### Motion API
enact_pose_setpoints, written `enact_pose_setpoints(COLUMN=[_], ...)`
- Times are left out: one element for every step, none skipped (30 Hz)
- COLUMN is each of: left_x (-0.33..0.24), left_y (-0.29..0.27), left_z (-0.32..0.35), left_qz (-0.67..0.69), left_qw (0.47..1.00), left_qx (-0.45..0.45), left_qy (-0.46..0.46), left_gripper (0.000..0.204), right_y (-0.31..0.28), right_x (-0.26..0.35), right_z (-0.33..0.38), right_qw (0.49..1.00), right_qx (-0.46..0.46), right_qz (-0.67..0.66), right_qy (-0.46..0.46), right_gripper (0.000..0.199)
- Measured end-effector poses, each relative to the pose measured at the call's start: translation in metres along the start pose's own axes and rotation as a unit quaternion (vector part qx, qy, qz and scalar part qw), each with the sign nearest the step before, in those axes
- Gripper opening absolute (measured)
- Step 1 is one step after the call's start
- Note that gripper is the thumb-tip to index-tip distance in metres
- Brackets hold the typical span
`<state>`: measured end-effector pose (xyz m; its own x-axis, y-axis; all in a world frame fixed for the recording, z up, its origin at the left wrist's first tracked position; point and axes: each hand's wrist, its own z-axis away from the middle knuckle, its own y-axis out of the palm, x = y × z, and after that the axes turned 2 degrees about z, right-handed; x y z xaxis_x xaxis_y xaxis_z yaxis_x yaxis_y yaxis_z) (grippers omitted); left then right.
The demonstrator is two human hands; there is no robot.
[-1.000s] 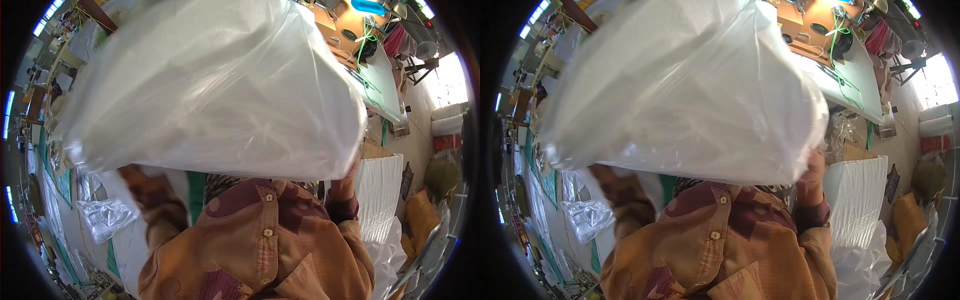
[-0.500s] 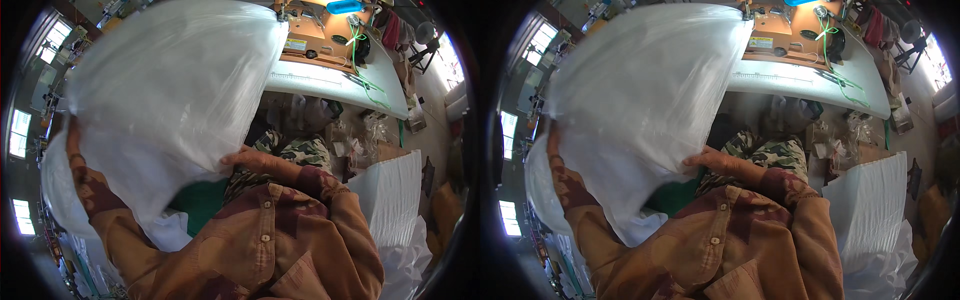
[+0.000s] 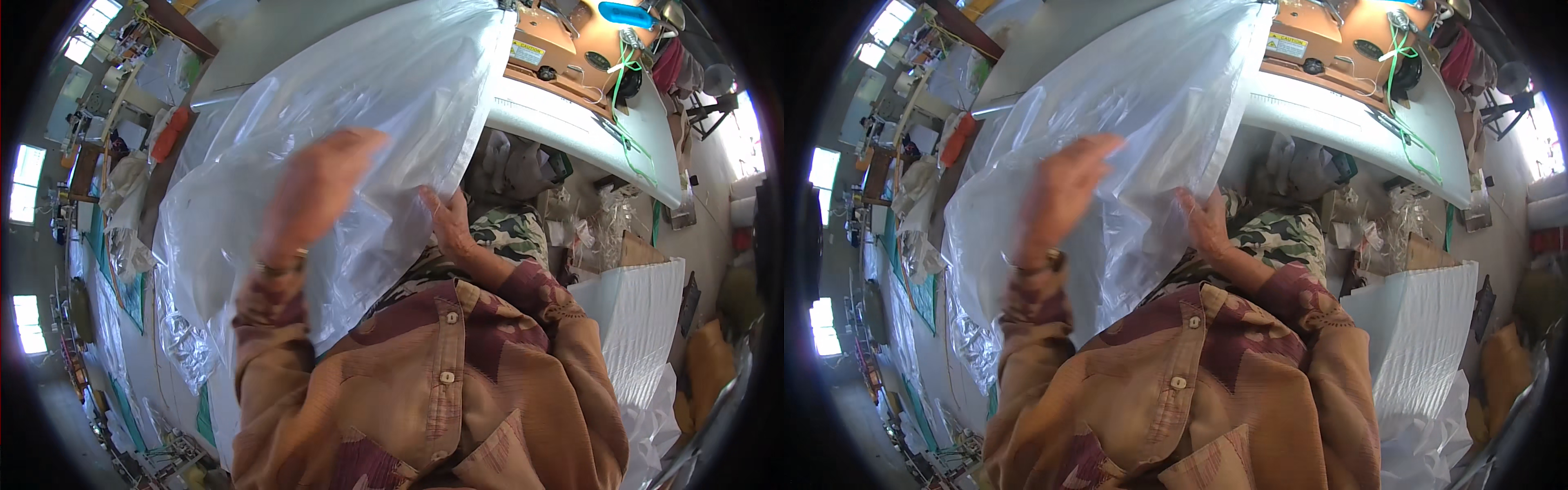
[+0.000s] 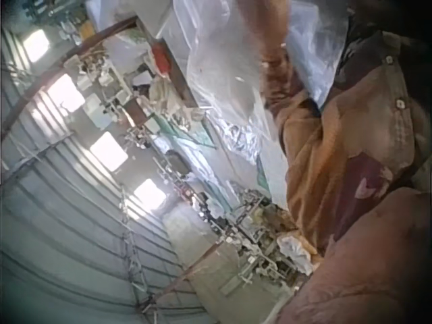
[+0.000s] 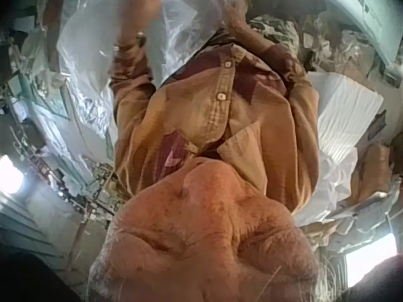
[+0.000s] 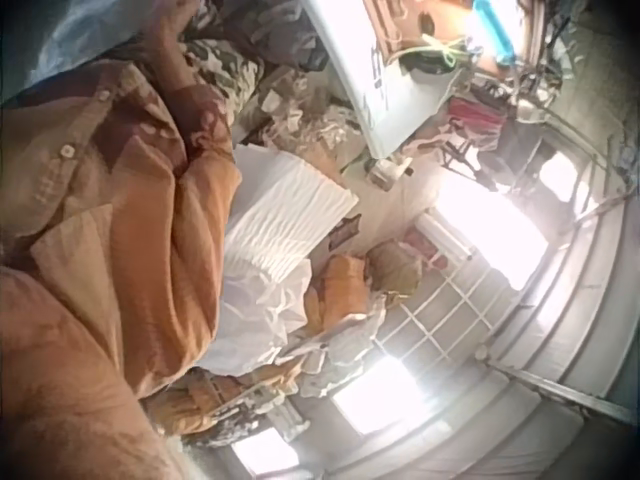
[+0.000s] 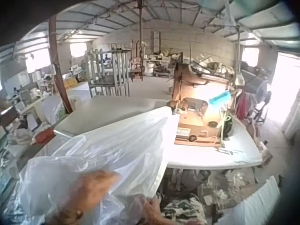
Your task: The person operates a sewing machine to stitch a white plastic bag. They guide the bag under the needle, cut threads with scissors, and adjust the machine's threading and tension components. The person also handles a small metal piece and a green ribbon during the process.
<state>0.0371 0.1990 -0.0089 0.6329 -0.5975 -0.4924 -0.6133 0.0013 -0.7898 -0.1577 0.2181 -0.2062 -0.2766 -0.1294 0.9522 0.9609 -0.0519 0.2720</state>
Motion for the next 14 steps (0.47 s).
enact_pose_setpoints(left_x=[-0.005,-0.010,-0.015,-0.017,-0.020,-0.019,-0.015,-0.012,-0.010,-0.009,-0.008,-0.007,-0.006,-0.005], left_y=[0.028,0.050,0.067,0.082,0.096,0.106,0.117,0.126,0.135,0.141,0.147,0.152,0.153,0.152], left_z=[-0.001,-0.005,-0.007,-0.007,-0.009,-0.007,-0.006,-0.004,-0.003,-0.001,0.000,0.001,0.002,0.003], left_qz=[0.038,0.061,0.079,0.096,0.112,0.128,0.105,0.079,0.053,0.043,0.033,0.023,0.019,0.016], left_qw=[0.999,0.997,0.995,0.994,0.991,0.987,0.988,0.989,0.988,0.989,0.989,0.989,0.989,0.989], left_qx=[-0.007,-0.022,-0.039,-0.053,-0.065,-0.078,-0.077,-0.078,-0.080,-0.082,-0.084,-0.087,-0.070,-0.053], left_qy=[0.038,0.045,0.049,0.010,-0.027,-0.065,-0.082,-0.100,-0.118,-0.117,-0.115,-0.114,-0.126,-0.137], left_gripper=[0.031,0.030,0.029,0.029,0.030,0.030,0.030,0.030,0.030,0.030,0.031,0.031,0.034,0.037], right_y=[-0.006,-0.011,-0.013,-0.014,-0.017,-0.023,-0.026,-0.026,-0.027,-0.026,-0.026,-0.026,-0.022,-0.022], right_x=[-0.011,-0.017,-0.007,0.011,0.021,0.017,0.015,0.013,0.010,0.009,0.008,0.008,0.018,0.017], right_z=[-0.002,-0.004,0.000,0.008,0.013,0.014,0.016,0.016,0.017,0.014,0.016,0.018,0.022,0.022], right_qw=[0.998,0.992,0.995,0.997,0.998,0.998,0.999,0.999,0.998,0.997,0.997,0.995,0.994,0.994], right_qx=[-0.027,-0.051,-0.042,-0.033,-0.027,-0.001,0.010,0.025,0.040,0.060,0.073,0.086,0.098,0.100], right_qz=[0.028,0.056,0.057,0.057,0.055,0.058,0.050,0.041,0.032,0.006,-0.012,-0.029,-0.048,-0.050], right_qy=[-0.051,-0.103,-0.068,-0.030,0.006,0.029,0.008,-0.013,-0.035,-0.043,-0.036,-0.028,-0.020,-0.019], right_gripper=[0.028,0.024,0.022,0.020,0.018,0.019,0.019,0.019,0.020,0.021,0.023,0.025,0.028,0.028])
